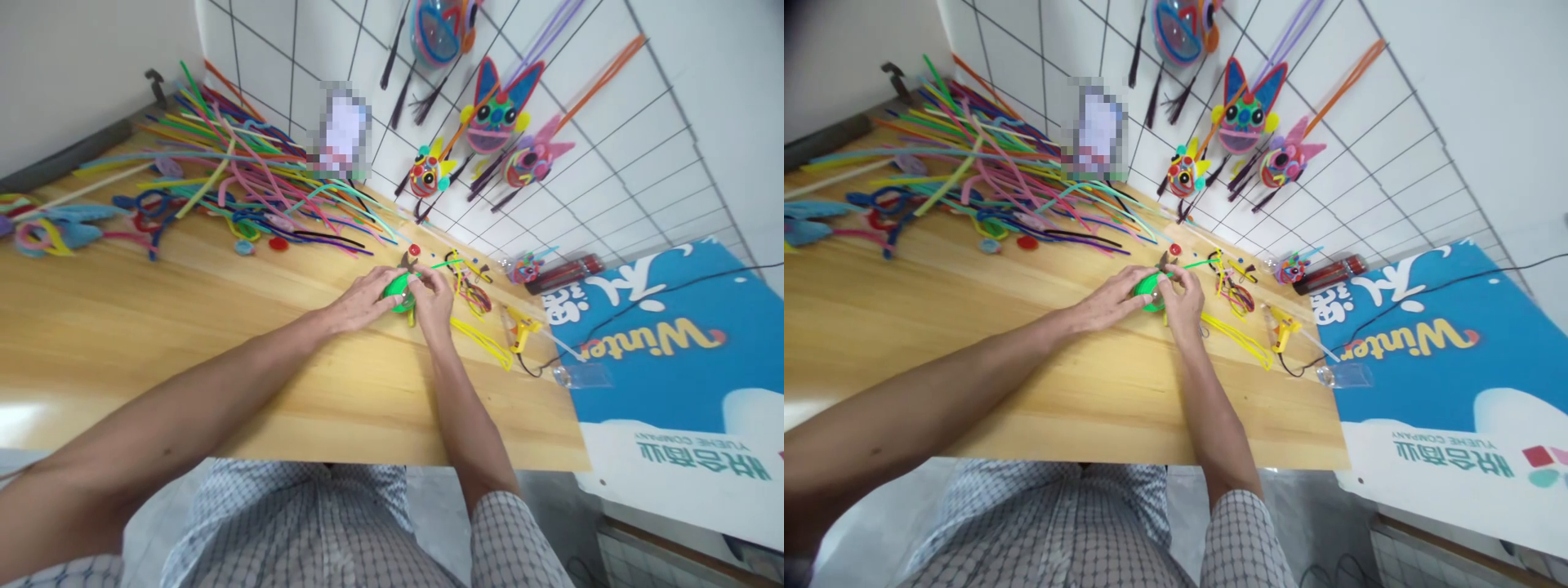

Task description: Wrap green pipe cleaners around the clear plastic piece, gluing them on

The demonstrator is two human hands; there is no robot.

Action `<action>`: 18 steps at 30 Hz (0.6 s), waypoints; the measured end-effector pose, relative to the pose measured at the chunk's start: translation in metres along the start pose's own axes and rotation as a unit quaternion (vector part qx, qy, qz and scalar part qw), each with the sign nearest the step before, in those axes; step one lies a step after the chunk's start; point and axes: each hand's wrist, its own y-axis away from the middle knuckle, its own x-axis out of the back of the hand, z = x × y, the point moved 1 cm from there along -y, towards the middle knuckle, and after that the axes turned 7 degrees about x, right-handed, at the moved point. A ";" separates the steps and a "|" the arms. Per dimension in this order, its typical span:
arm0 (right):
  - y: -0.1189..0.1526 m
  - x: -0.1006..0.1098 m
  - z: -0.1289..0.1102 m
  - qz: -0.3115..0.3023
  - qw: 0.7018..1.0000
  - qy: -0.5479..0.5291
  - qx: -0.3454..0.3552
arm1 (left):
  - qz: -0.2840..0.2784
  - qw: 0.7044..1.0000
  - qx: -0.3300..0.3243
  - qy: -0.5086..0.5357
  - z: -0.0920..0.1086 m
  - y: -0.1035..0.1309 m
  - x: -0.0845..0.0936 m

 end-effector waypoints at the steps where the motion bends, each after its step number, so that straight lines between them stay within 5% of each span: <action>1: 0.000 0.003 -0.002 0.003 0.999 0.032 0.013 | 0.001 1.000 0.000 0.001 0.000 0.000 0.000; 7: 0.000 0.010 -0.005 0.010 0.991 0.119 0.057 | 0.008 1.000 0.006 0.001 -0.002 0.000 -0.001; 18: 0.013 0.024 0.007 -0.043 0.988 0.080 0.128 | 0.004 1.000 0.003 -0.001 -0.001 0.001 -0.001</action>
